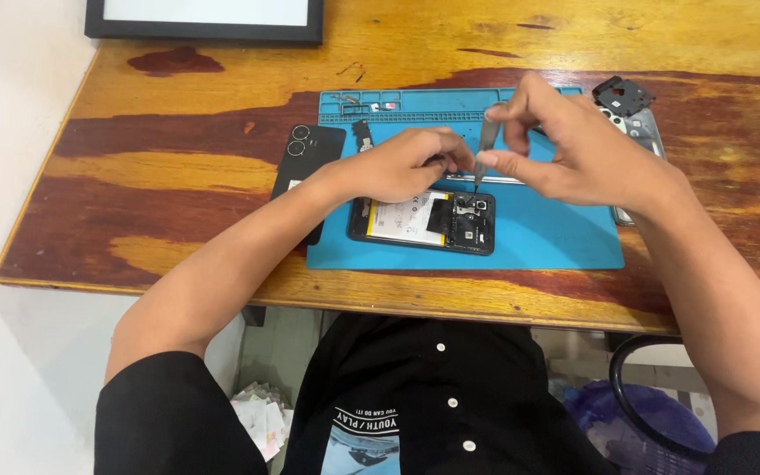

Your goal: The person disassembles a smartphone on a blue mat, removes the battery and internal components, and uses a screwdriver and tweezers to manipulate small parts. The person reassembles the phone by placing components back and securing them with screws.

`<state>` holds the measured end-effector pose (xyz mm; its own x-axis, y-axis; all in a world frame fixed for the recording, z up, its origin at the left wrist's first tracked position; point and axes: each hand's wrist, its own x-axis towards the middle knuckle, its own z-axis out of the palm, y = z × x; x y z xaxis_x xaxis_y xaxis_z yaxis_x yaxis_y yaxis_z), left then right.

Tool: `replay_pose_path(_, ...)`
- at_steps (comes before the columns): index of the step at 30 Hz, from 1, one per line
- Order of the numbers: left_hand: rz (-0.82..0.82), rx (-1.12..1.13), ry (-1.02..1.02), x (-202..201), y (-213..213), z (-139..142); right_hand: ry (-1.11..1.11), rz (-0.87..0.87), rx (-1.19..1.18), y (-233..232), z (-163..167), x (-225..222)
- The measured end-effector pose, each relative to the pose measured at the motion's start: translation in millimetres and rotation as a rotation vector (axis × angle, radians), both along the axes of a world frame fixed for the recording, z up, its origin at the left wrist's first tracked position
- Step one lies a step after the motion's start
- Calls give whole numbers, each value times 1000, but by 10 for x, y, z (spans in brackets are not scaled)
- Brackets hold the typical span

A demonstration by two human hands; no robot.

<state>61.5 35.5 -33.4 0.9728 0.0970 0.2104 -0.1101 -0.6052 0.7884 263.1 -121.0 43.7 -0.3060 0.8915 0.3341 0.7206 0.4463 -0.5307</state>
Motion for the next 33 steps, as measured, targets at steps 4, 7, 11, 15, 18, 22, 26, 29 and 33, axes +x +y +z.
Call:
replay_pose_path(4,2,-43,-1,-8,26,1,17,0,27,-10,29,-17)
replay_pose_path(7,78,-102,-15,5,33,0,38,15,22,14,22,-43)
replay_pose_path(11,191,-118,-87,10,96,11,-56,-13,116,19,19,-24)
replay_pose_path(15,222,-101,-131,-6,157,11,-16,44,147,33,-1,9)
replay_pose_path(18,215,-97,-130,1,170,10,-82,-52,132,33,-29,-5)
replay_pose_path(22,216,-65,-109,-5,146,30,-169,-205,118,45,-76,-128)
replay_pose_path(26,115,-103,-213,1,76,70,-98,26,217,18,-1,-152)
replay_pose_path(29,-11,-429,-83,-15,-8,94,-135,126,396,29,50,-148)
replay_pose_path(33,-25,-378,-209,2,-32,172,-141,34,368,3,57,-103)
